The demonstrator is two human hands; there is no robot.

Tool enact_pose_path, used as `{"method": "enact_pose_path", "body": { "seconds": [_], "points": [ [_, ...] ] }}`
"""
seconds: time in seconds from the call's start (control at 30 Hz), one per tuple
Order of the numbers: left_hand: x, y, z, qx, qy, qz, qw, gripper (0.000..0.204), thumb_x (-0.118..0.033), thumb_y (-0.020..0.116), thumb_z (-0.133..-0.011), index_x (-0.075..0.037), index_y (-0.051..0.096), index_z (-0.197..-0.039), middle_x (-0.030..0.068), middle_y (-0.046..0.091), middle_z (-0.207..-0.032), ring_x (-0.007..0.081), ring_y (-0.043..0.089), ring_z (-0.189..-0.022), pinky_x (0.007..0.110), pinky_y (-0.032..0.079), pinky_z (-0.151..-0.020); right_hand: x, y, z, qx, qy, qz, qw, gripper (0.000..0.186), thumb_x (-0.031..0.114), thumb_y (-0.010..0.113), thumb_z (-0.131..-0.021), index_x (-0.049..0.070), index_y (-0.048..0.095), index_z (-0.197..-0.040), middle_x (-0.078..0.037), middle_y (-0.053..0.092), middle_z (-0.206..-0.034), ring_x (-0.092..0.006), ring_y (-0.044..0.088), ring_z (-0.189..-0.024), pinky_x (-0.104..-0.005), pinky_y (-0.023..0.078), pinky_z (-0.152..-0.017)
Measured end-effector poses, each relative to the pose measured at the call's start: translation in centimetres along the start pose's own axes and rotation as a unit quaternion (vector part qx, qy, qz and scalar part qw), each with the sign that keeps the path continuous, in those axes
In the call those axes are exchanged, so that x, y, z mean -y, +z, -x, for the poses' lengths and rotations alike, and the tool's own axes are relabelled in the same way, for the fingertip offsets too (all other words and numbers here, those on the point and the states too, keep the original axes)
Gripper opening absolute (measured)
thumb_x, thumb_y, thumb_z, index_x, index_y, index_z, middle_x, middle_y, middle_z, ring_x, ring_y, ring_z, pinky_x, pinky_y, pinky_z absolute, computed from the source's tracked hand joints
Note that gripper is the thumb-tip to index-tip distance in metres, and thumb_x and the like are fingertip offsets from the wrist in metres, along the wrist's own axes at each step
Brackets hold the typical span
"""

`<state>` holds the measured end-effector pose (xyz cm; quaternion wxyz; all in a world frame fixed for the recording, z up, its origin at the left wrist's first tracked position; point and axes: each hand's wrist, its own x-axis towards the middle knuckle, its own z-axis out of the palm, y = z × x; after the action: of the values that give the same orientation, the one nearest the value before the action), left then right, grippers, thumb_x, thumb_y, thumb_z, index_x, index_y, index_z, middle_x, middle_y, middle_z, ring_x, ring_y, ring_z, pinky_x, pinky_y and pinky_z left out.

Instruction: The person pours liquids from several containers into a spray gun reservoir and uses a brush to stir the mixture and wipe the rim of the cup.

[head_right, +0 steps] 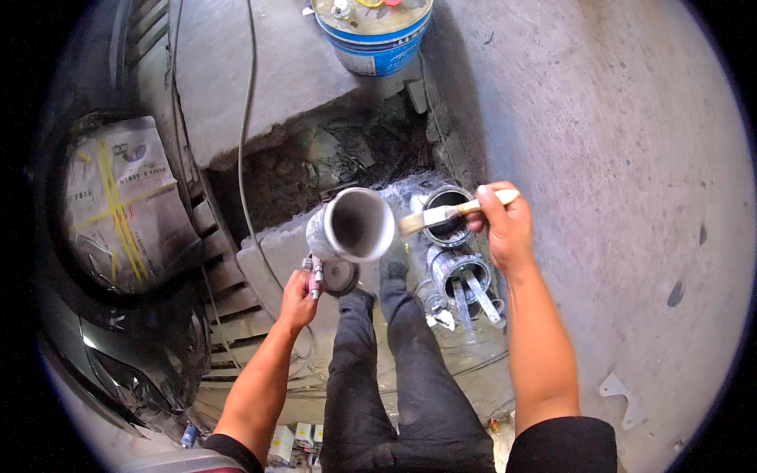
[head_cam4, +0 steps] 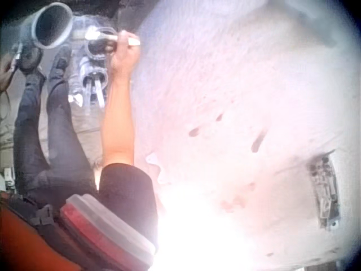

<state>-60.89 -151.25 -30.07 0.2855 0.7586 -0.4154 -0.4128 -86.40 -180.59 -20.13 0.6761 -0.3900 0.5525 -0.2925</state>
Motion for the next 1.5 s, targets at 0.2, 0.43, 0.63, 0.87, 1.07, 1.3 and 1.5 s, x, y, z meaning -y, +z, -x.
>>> {"method": "enact_pose_path", "body": {
  "seconds": [0.2, 0.43, 0.63, 0.87, 1.07, 1.3, 1.5],
  "points": [
    [-1.2, 2.9, 0.9, -0.128, -0.038, -0.118, 0.984, 0.018, -0.001, 0.057, -0.075, -0.001, 0.052, -0.092, 0.0171, 0.047, -0.083, 0.0355, 0.049, -0.074, 0.044, 0.042, -0.064, 7.0, 7.9, 1.8, 0.064, -0.253, 0.258, 0.930, 0.018, 0.019, 0.070, -0.087, 0.004, 0.061, -0.090, -0.005, 0.065, -0.076, -0.0110, 0.059, -0.063, -0.0265, 0.049, -0.055],
    [-1.6, 4.7, 1.7, -0.165, -0.095, -0.156, 0.969, 0.021, -0.004, 0.059, -0.074, 0.000, 0.054, -0.094, 0.0204, 0.047, -0.088, 0.0394, 0.051, -0.078, 0.049, 0.042, -0.068, 4.7, 9.1, 3.6, 0.185, -0.471, 0.457, 0.731, 0.025, 0.016, 0.078, -0.074, 0.003, 0.060, -0.086, -0.009, 0.062, -0.071, -0.0247, 0.059, -0.059, -0.0339, 0.047, -0.052],
    [-1.3, 5.3, 2.1, -0.161, -0.132, -0.157, 0.965, 0.019, -0.007, 0.063, -0.074, -0.001, 0.055, -0.090, 0.0202, 0.048, -0.090, 0.0401, 0.051, -0.083, 0.050, 0.042, -0.071, 5.9, 11.1, 2.8, 0.164, -0.501, 0.425, 0.736, 0.024, 0.014, 0.077, -0.074, 0.004, 0.059, -0.086, -0.009, 0.060, -0.070, -0.0250, 0.058, -0.059, -0.0351, 0.046, -0.050],
    [-0.2, 5.4, 2.4, -0.175, -0.131, -0.162, 0.962, 0.019, -0.008, 0.063, -0.074, -0.002, 0.054, -0.089, 0.0197, 0.048, -0.089, 0.0403, 0.051, -0.083, 0.050, 0.041, -0.070, 3.2, 8.9, 5.2, 0.200, -0.470, 0.477, 0.715, 0.022, 0.012, 0.077, -0.074, 0.003, 0.060, -0.085, -0.008, 0.060, -0.068, -0.0241, 0.057, -0.056, -0.0339, 0.046, -0.050],
    [-0.3, 6.0, 1.9, -0.173, -0.127, -0.146, 0.966, 0.021, -0.009, 0.064, -0.074, -0.001, 0.054, -0.091, 0.0201, 0.048, -0.090, 0.0409, 0.051, -0.084, 0.050, 0.042, -0.070, 3.7, 11.6, 2.1, 0.196, -0.502, 0.454, 0.710, 0.022, 0.010, 0.077, -0.073, 0.003, 0.060, -0.085, -0.008, 0.060, -0.070, -0.0242, 0.058, -0.058, -0.0351, 0.046, -0.052],
    [0.0, 5.2, 1.7, -0.181, -0.130, -0.136, 0.965, 0.019, -0.009, 0.063, -0.075, 0.000, 0.055, -0.089, 0.0202, 0.048, -0.089, 0.0410, 0.053, -0.079, 0.051, 0.043, -0.069, 3.1, 8.0, 5.6, 0.180, -0.469, 0.474, 0.723, 0.025, 0.010, 0.078, -0.073, 0.003, 0.059, -0.088, -0.009, 0.061, -0.071, -0.0249, 0.058, -0.059, -0.0351, 0.047, -0.052],
    [-0.3, 5.3, 1.0, -0.161, -0.119, -0.139, 0.970, 0.019, -0.010, 0.064, -0.075, 0.001, 0.054, -0.088, 0.0207, 0.050, -0.089, 0.0411, 0.054, -0.080, 0.050, 0.044, -0.069, 2.3, 9.7, 3.8, 0.195, -0.489, 0.472, 0.707, 0.023, 0.012, 0.076, -0.075, 0.002, 0.059, -0.089, -0.008, 0.061, -0.072, -0.0245, 0.058, -0.059, -0.0346, 0.047, -0.053]
  ]
}}
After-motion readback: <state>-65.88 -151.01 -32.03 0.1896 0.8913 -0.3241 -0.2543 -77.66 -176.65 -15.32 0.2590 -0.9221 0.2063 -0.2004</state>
